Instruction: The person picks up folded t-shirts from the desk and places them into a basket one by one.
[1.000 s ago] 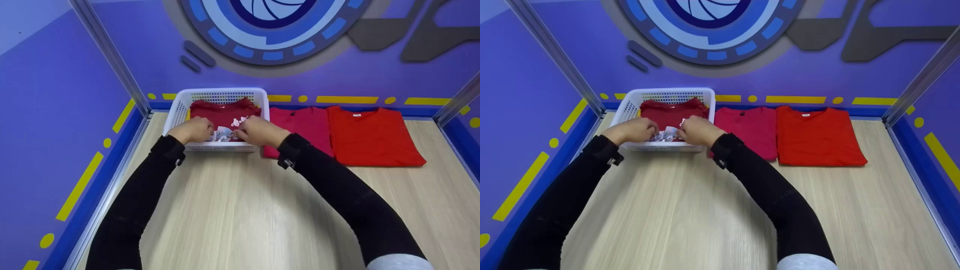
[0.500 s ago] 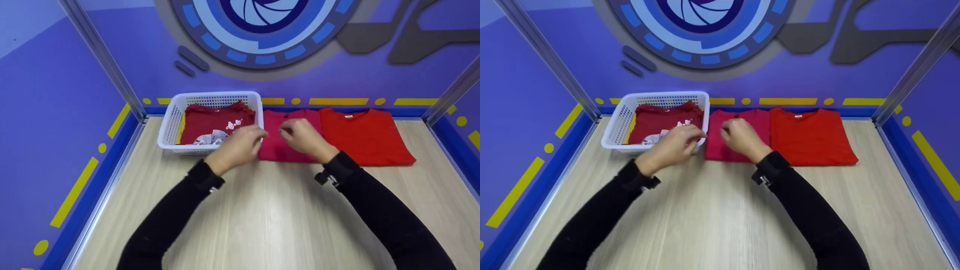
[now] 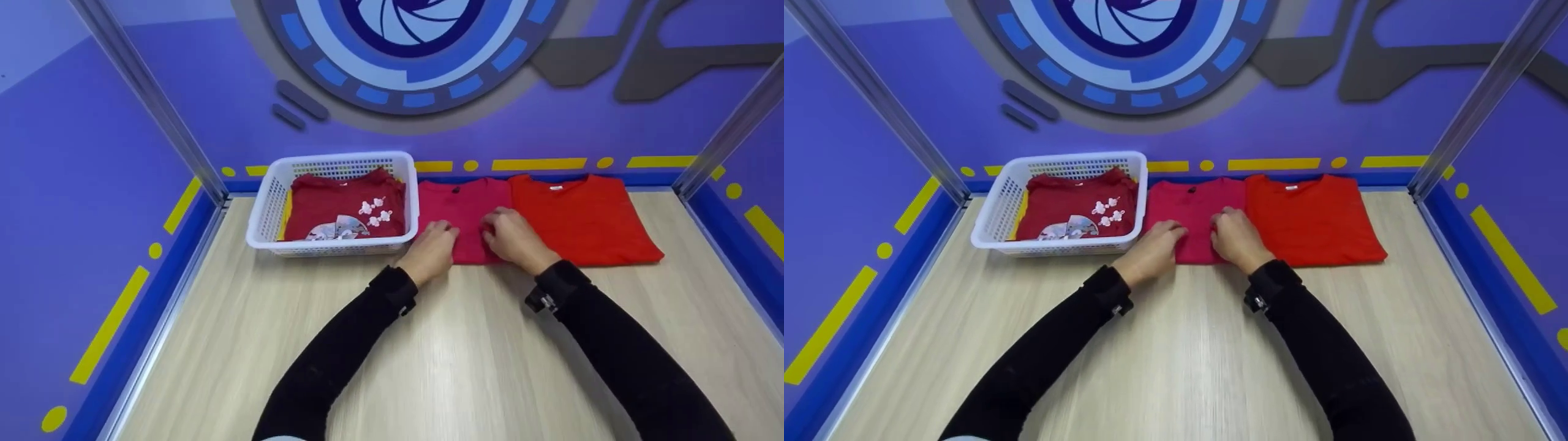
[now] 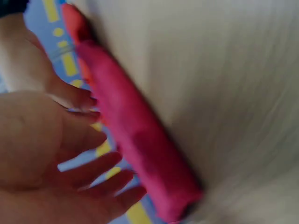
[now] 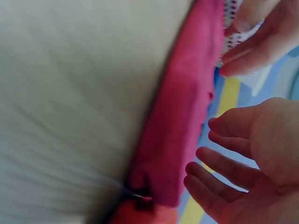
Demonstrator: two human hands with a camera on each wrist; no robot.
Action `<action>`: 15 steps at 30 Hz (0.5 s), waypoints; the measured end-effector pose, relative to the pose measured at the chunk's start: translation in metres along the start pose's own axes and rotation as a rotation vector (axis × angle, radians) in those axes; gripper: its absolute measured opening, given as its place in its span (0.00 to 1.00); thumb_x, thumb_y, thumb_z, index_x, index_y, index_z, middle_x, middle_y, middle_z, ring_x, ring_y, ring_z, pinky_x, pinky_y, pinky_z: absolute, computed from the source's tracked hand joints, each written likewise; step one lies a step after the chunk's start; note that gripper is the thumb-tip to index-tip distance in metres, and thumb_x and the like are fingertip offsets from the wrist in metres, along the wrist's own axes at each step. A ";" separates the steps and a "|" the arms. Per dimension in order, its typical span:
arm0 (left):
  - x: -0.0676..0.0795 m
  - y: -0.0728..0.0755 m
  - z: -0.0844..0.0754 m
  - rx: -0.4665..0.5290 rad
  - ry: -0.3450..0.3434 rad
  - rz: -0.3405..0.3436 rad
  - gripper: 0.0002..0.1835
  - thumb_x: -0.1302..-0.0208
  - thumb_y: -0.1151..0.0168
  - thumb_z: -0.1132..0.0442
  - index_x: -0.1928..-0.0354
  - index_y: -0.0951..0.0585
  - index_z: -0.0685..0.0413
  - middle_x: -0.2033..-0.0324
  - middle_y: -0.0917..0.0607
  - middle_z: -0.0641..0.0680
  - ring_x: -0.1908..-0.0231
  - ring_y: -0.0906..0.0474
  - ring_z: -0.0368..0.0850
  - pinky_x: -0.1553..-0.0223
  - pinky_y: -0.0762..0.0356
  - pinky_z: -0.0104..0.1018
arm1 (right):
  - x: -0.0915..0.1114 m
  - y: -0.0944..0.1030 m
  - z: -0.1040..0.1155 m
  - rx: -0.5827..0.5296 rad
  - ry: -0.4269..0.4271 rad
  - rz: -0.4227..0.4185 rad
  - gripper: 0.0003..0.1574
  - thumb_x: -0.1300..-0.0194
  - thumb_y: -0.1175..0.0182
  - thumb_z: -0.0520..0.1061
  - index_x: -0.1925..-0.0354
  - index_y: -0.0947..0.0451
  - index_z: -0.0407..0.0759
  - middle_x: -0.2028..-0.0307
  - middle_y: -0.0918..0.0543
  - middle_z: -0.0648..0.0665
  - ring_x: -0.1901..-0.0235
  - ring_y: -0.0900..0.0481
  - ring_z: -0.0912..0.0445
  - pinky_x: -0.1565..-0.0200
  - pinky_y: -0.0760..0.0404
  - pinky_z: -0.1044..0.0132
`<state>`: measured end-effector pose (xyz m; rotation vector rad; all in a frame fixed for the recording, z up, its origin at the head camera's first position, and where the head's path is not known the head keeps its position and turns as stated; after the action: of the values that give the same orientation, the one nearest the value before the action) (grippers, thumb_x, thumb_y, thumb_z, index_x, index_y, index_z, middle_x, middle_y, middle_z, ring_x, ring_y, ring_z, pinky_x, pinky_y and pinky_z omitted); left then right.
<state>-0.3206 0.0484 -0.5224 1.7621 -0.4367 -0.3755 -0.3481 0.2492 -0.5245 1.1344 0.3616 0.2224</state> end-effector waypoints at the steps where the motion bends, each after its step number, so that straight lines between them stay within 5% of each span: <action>1: -0.002 -0.004 0.003 -0.012 0.033 -0.011 0.24 0.26 0.35 0.68 0.30 0.18 0.57 0.33 0.18 0.60 0.31 0.22 0.59 0.25 0.24 0.44 | 0.000 -0.004 -0.001 0.012 -0.008 0.019 0.19 0.26 0.32 0.38 0.43 0.13 0.27 0.48 0.14 0.26 0.45 0.15 0.32 0.36 0.16 0.38; 5: -0.009 -0.013 0.010 -0.067 0.104 -0.041 0.20 0.27 0.34 0.69 0.35 0.17 0.62 0.38 0.17 0.63 0.35 0.21 0.61 0.26 0.23 0.46 | 0.000 -0.015 -0.002 0.092 -0.025 0.069 0.20 0.26 0.32 0.40 0.43 0.14 0.27 0.48 0.17 0.27 0.45 0.17 0.29 0.37 0.17 0.37; 10: -0.018 -0.012 0.006 -0.211 0.085 -0.072 0.14 0.27 0.34 0.67 0.43 0.12 0.60 0.44 0.13 0.61 0.41 0.17 0.58 0.31 0.22 0.44 | -0.002 -0.015 0.000 0.161 -0.022 0.081 0.19 0.27 0.31 0.42 0.46 0.12 0.29 0.51 0.19 0.29 0.47 0.19 0.30 0.41 0.16 0.39; 15: -0.017 -0.014 0.000 -0.307 0.060 -0.043 0.15 0.22 0.38 0.67 0.40 0.12 0.59 0.45 0.13 0.60 0.43 0.17 0.56 0.40 0.14 0.41 | -0.002 -0.010 0.000 0.148 -0.019 0.122 0.23 0.28 0.28 0.43 0.41 0.12 0.29 0.48 0.18 0.29 0.45 0.18 0.32 0.38 0.17 0.39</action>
<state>-0.3339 0.0590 -0.5356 1.4813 -0.2818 -0.3966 -0.3499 0.2440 -0.5331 1.3058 0.2958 0.2952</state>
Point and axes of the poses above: each hand's wrist, its own x-axis away from the middle knuckle, its own y-axis out of the back of the hand, z = x × y, the point moved 2 cm from there along -x, towards the middle knuckle
